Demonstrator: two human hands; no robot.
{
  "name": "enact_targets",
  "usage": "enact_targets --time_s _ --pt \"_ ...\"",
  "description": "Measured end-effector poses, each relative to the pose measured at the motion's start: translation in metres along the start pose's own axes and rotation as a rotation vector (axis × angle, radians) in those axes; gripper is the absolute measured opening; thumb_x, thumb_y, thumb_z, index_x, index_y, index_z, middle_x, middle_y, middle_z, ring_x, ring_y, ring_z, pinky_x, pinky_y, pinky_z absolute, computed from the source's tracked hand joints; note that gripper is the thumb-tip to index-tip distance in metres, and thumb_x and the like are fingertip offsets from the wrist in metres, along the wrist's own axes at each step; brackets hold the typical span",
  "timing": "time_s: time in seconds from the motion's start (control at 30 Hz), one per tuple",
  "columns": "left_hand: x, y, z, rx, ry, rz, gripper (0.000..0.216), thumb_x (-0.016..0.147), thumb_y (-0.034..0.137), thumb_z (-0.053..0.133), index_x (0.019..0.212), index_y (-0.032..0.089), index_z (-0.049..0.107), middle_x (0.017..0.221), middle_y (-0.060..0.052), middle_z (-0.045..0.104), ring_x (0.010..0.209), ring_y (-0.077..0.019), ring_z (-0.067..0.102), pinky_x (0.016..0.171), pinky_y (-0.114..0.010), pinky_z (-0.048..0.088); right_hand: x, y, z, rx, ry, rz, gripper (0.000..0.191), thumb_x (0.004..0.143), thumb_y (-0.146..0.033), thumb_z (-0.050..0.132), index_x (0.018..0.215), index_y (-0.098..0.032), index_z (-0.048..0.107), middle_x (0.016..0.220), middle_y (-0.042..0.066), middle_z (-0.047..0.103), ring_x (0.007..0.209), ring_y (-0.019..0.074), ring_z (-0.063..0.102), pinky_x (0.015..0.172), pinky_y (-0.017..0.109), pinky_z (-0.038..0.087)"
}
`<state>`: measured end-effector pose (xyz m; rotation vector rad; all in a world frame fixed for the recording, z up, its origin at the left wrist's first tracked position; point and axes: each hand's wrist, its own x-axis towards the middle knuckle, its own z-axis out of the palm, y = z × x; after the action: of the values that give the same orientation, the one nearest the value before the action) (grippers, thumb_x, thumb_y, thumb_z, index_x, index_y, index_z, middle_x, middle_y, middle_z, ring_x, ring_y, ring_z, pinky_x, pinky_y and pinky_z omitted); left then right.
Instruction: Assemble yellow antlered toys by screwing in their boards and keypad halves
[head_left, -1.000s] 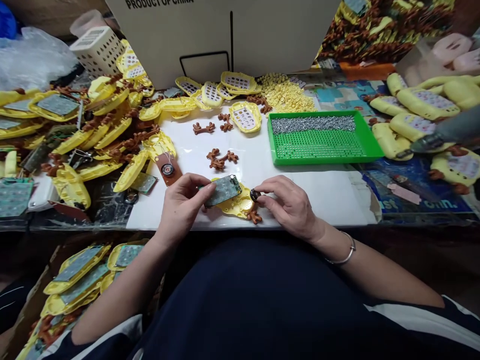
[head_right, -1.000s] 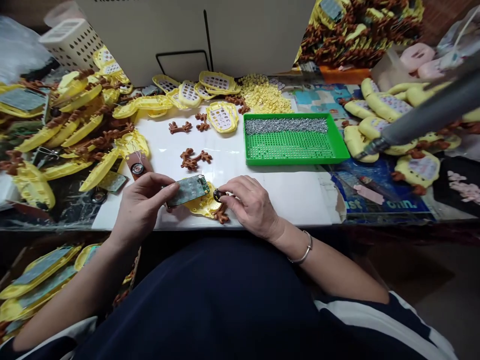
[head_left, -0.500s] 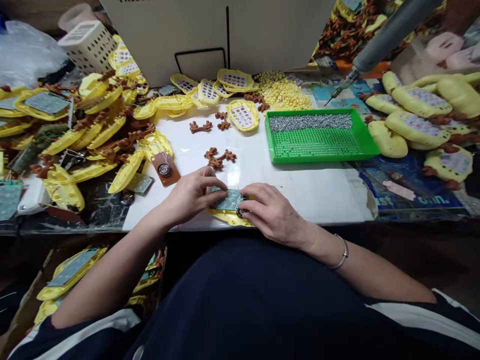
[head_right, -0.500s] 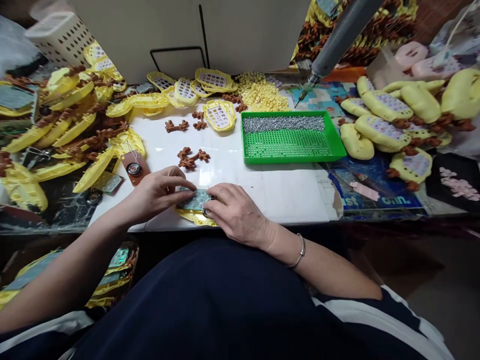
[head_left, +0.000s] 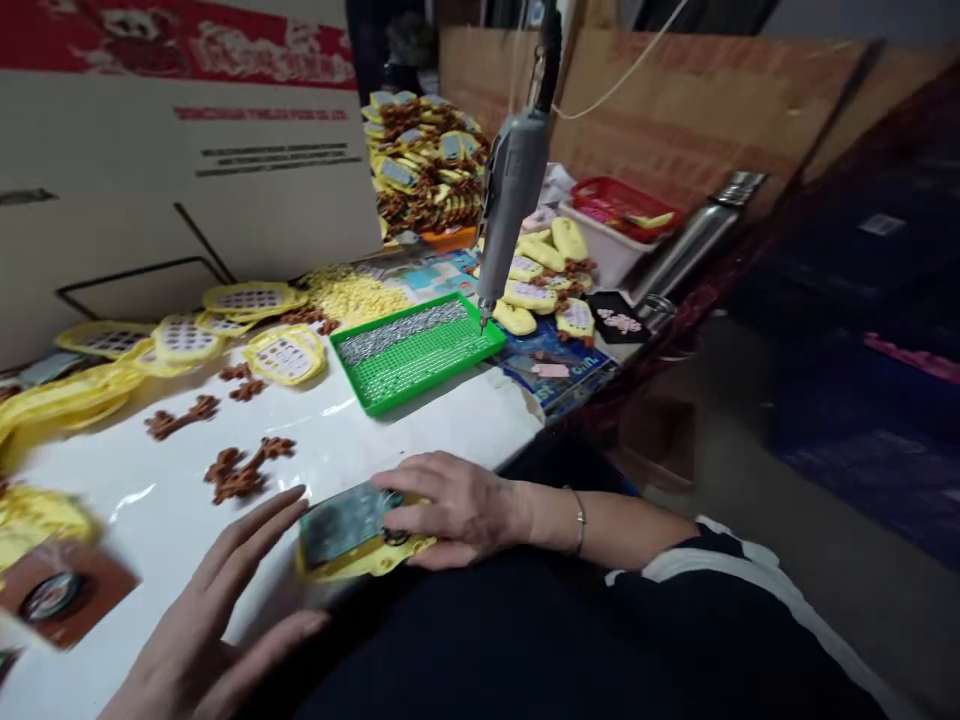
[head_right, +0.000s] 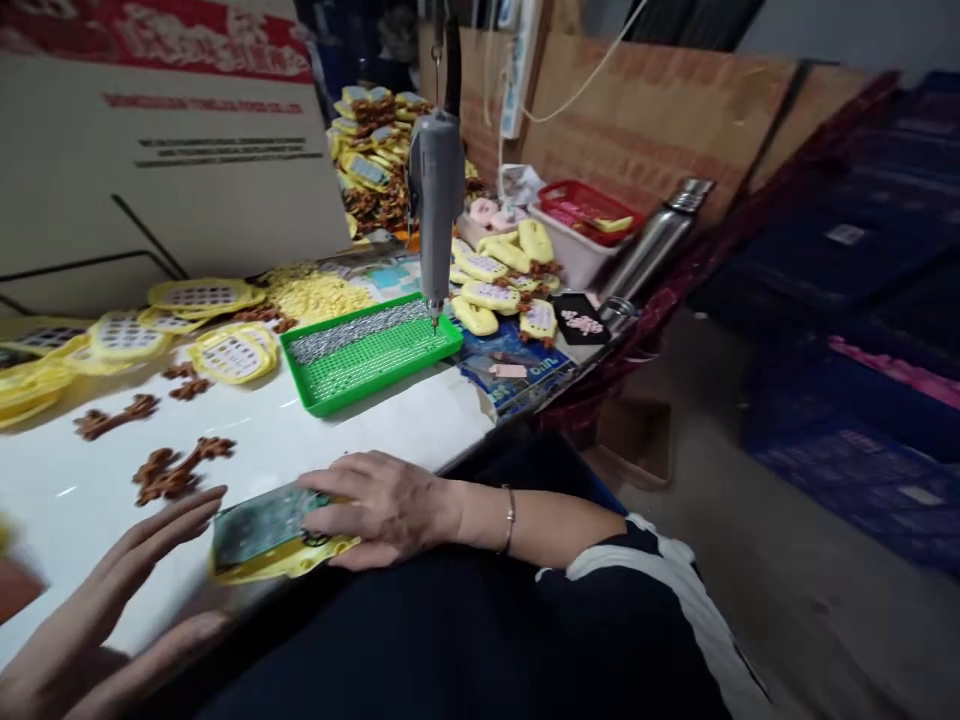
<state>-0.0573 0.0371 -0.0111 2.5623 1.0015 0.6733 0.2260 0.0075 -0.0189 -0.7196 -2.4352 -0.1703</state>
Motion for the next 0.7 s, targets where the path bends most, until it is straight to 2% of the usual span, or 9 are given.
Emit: enact_targets --time_s 0.1,0.23,0.37,0.47,0.53,0.63,0.7 --pt "0.017 0.003 0.007 -0.048 0.043 0.018 0.044 0.088 0.044 0.051 0.131 0.033 0.048 0.125 -0.006 0.063 0.109 -0.0267 0.065 0.081 -0.034 0.06 -0.043 0.003 -0.047 -0.094 0.223 0.182 0.034 0.087 -0.037 0.055 0.113 -0.017 0.049 0.123 0.019 0.059 0.117 0.0231 0.055 0.091 0.04 0.052" --pt "0.042 0.007 0.019 -0.133 -0.062 0.104 0.033 0.087 0.039 0.056 0.119 0.034 0.058 0.112 -0.002 0.07 0.095 -0.0219 0.071 0.084 -0.03 0.059 -0.094 0.022 -0.115 -0.372 0.47 0.619 0.039 0.076 -0.027 0.069 0.111 -0.021 0.052 0.121 0.015 0.061 0.114 0.0268 0.06 0.09 0.046 0.053" --pt "0.062 0.013 0.03 -0.182 -0.152 0.128 0.031 0.087 0.035 0.057 0.117 0.034 0.062 0.113 0.0 0.071 0.094 -0.019 0.071 0.085 -0.024 0.057 -0.116 0.064 -0.163 -0.577 0.715 0.875 0.032 0.073 -0.033 0.07 0.099 -0.021 0.055 0.089 0.005 0.067 0.078 0.0206 0.066 0.069 0.037 0.055" --pt "0.069 0.02 0.035 -0.229 -0.164 0.044 0.026 0.087 0.039 0.057 0.11 0.034 0.067 0.108 0.001 0.073 0.092 -0.0185 0.072 0.083 -0.022 0.057 -0.117 0.099 -0.184 -0.572 0.74 0.943 0.03 0.071 -0.037 0.07 0.091 -0.021 0.055 0.081 0.002 0.065 0.068 0.0166 0.063 0.062 0.033 0.052" --pt "0.07 0.023 0.038 -0.26 -0.133 -0.049 0.025 0.087 0.044 0.055 0.104 0.034 0.07 0.105 0.002 0.073 0.09 -0.0189 0.071 0.083 -0.023 0.058 -0.113 0.123 -0.196 -0.601 0.731 0.972 0.029 0.068 -0.033 0.072 0.089 -0.019 0.057 0.082 0.003 0.066 0.068 0.0151 0.062 0.063 0.031 0.05" --pt "0.069 0.027 0.044 -0.29 -0.089 -0.178 0.026 0.085 0.05 0.055 0.097 0.033 0.072 0.101 0.001 0.073 0.088 -0.0191 0.07 0.084 -0.024 0.057 -0.101 0.162 -0.219 -0.702 0.7 1.144 0.029 0.065 -0.023 0.074 0.087 -0.013 0.059 0.084 0.01 0.069 0.068 0.0131 0.061 0.065 0.03 0.047" --pt "0.068 0.027 0.049 -0.3 -0.063 -0.223 0.026 0.083 0.051 0.057 0.093 0.033 0.073 0.099 0.001 0.073 0.088 -0.0193 0.07 0.083 -0.024 0.058 -0.093 0.192 -0.236 -0.747 0.608 1.275 0.033 0.063 -0.026 0.073 0.087 -0.008 0.059 0.092 0.016 0.071 0.08 0.0155 0.065 0.071 0.031 0.045"
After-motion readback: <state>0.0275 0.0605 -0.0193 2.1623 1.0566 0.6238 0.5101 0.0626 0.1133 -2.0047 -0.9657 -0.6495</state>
